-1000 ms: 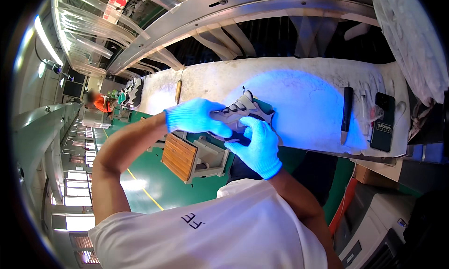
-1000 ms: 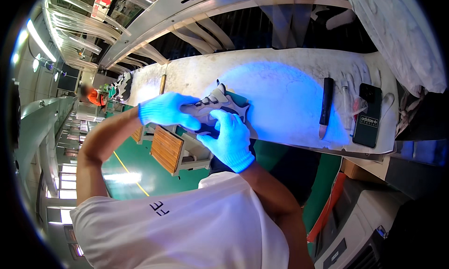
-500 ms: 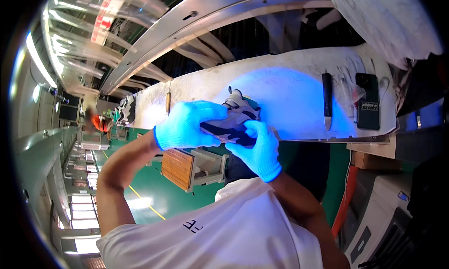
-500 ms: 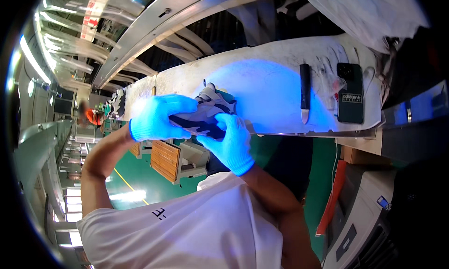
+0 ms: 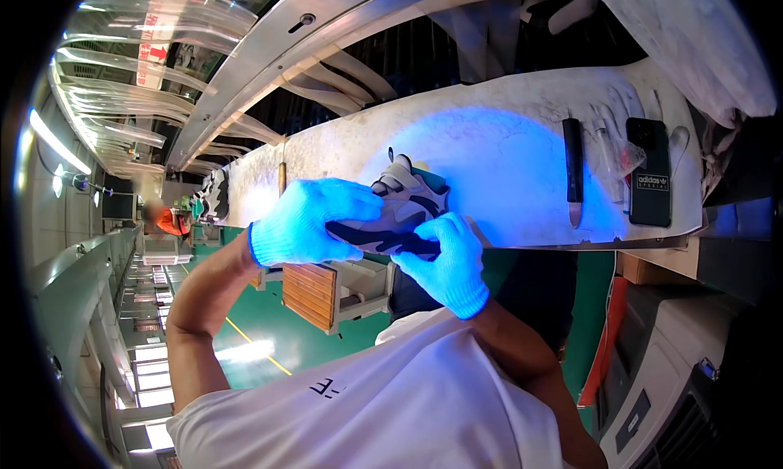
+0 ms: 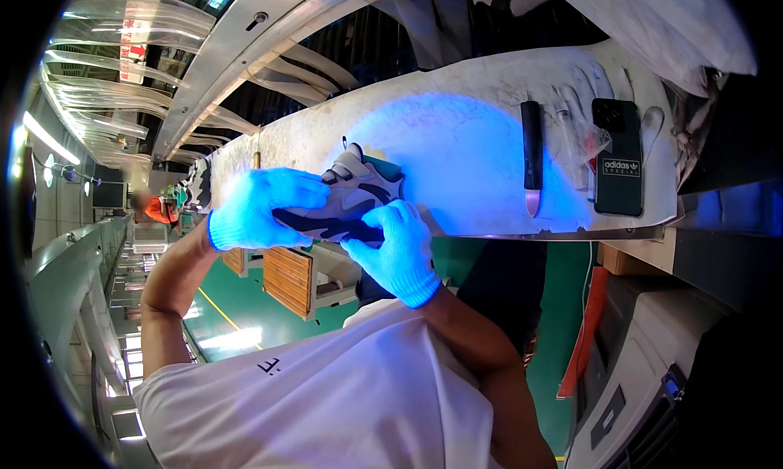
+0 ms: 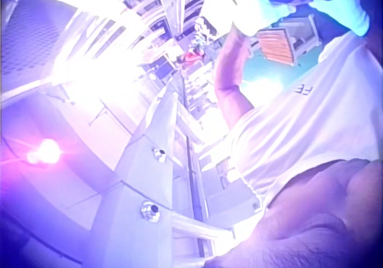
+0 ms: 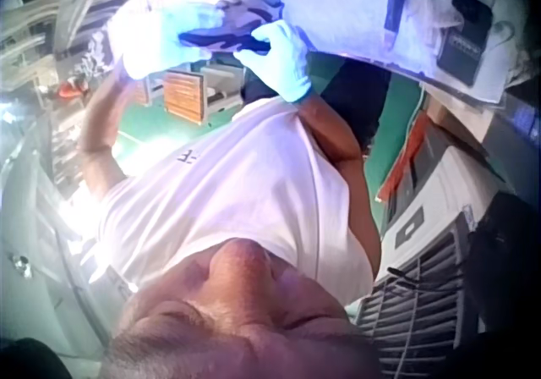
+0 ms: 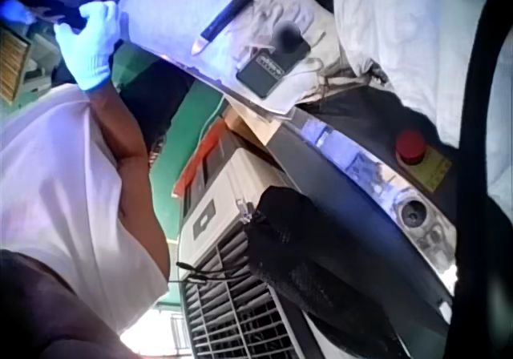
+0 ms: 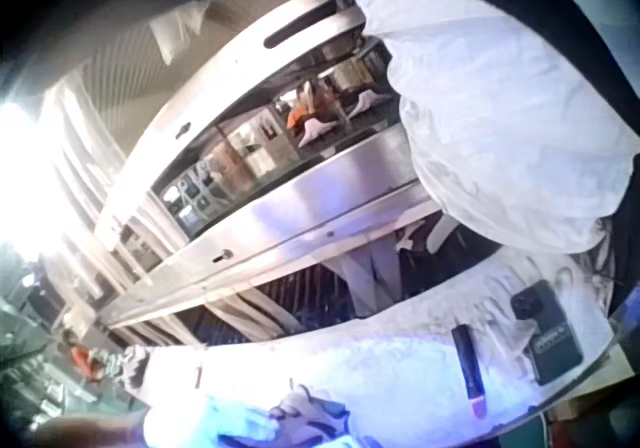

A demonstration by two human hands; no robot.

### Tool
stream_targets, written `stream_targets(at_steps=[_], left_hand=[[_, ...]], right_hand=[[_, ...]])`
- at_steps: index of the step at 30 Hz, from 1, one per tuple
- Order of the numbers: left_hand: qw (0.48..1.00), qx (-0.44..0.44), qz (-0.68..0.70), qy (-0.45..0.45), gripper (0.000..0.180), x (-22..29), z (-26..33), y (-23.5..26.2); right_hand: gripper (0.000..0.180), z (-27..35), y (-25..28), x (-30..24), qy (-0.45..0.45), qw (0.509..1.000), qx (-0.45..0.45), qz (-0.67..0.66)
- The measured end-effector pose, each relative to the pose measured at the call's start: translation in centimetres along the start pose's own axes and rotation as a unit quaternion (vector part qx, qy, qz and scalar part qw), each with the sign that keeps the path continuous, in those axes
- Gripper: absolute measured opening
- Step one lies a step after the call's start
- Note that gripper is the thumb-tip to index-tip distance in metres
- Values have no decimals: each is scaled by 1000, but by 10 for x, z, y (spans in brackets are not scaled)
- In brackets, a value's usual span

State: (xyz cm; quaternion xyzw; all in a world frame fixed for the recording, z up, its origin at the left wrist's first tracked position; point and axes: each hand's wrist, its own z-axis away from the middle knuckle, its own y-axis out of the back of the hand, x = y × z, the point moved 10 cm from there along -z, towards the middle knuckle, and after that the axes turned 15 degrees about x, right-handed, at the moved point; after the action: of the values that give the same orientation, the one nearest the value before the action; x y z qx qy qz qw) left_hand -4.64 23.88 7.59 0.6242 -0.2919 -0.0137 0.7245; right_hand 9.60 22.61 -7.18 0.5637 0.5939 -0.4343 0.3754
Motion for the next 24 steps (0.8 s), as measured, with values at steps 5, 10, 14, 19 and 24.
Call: stream_targets(at_steps=[5, 10, 14, 19, 24], left_hand=[[999, 22, 34, -6, 60, -14, 7, -2], [998, 21, 63, 12, 63, -27, 13, -4], [997, 10, 51, 63, 84, -41, 13, -2], [941, -81, 155, 288, 115, -71, 24, -28], [918, -157, 66, 357, 109, -79, 20, -43]], right_hand=[[58, -2, -8, 6, -33, 999, -29, 6], [77, -1, -16, 14, -57, 997, -43, 5], [82, -2, -26, 12, -51, 997, -60, 25], [83, -3, -31, 1, 9, 993, -75, 90], [83, -2, -29, 3, 18, 993, -72, 93]])
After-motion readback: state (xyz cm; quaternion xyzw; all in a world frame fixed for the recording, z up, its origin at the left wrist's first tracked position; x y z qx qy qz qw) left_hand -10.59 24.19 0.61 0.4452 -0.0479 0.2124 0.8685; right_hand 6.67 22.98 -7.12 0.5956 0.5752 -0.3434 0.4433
